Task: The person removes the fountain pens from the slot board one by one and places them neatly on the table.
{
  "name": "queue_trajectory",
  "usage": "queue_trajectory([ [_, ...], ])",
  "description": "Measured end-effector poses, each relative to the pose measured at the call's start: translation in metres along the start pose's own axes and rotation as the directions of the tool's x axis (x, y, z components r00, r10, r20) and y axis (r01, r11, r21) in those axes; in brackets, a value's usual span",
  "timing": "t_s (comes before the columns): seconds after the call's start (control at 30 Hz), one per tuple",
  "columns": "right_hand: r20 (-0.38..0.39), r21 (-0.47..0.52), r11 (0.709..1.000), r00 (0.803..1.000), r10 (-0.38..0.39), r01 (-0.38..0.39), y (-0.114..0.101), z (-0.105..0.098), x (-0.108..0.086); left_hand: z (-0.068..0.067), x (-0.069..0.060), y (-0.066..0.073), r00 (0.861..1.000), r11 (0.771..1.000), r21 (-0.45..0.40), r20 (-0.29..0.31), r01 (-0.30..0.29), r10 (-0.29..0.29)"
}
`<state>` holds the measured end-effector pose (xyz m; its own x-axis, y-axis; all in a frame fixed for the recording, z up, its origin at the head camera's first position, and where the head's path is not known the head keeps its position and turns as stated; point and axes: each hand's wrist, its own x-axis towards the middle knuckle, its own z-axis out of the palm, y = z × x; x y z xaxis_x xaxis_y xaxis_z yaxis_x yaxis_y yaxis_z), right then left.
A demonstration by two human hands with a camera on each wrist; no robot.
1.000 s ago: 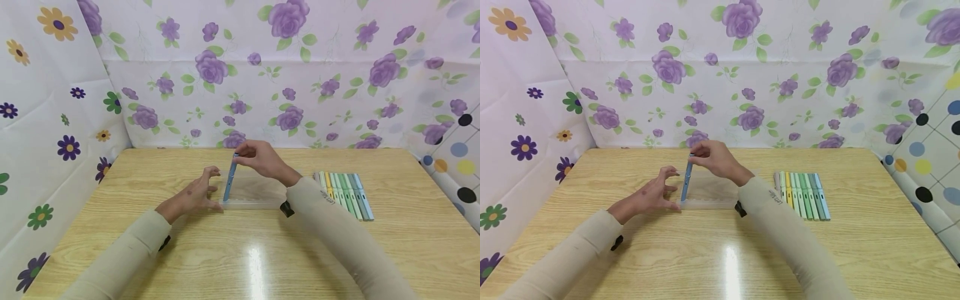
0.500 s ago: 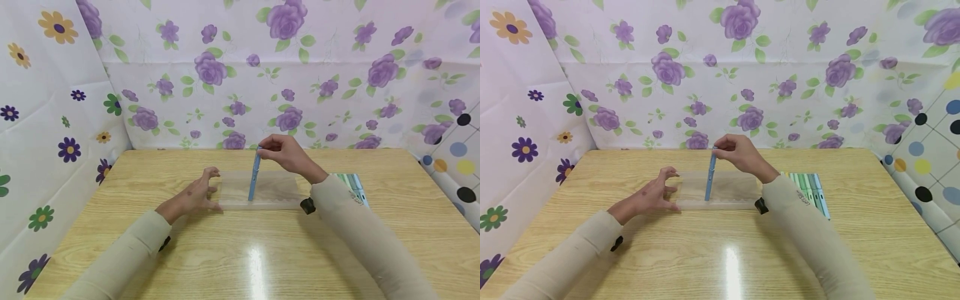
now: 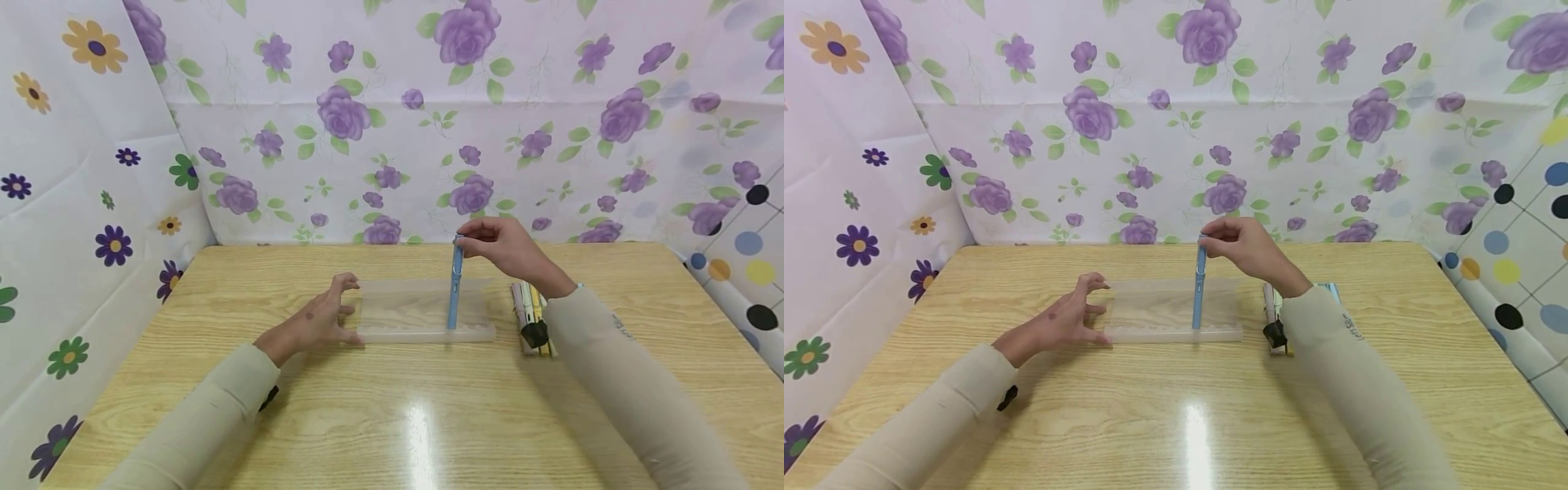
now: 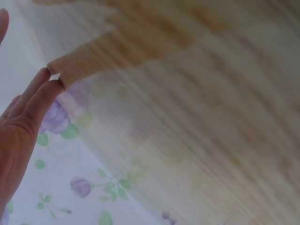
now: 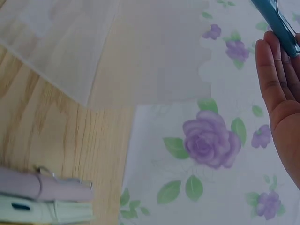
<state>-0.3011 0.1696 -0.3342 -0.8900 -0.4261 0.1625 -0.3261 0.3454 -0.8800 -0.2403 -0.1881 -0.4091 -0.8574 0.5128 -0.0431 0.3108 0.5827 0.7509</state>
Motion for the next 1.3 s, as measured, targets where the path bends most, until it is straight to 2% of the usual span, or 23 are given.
queue_trajectory([
  [0.23, 0.017, -0.059, 0.997, 0.999, 0.045, -0.044, 0.003, -0.025, -0.016, 0.001, 0.002, 0.000, 1.000, 1.000, 0.001, 0.003, -0.007, 0.007],
  [0.33, 0.018, -0.048, 0.997, 0.998, 0.054, -0.053, 0.005, -0.034, -0.022, 0.001, 0.002, 0.000, 1.000, 1.000, -0.004, 0.006, -0.007, 0.007],
  [0.57, -0.039, -0.024, 0.995, 0.995, 0.091, -0.092, 0.014, -0.050, -0.037, 0.002, 0.002, -0.001, 1.000, 1.000, -0.014, 0.005, -0.009, 0.009],
  [0.9, -0.044, -0.025, 0.993, 0.992, 0.118, -0.120, 0.024, -0.073, -0.055, 0.002, 0.001, -0.002, 1.000, 1.000, 0.012, 0.002, -0.012, 0.012],
  [1.3, -0.106, -0.120, 0.973, 0.977, 0.182, -0.195, 0.039, -0.101, -0.074, 0.000, 0.001, -0.002, 1.000, 0.999, 0.028, 0.007, -0.021, 0.021],
])
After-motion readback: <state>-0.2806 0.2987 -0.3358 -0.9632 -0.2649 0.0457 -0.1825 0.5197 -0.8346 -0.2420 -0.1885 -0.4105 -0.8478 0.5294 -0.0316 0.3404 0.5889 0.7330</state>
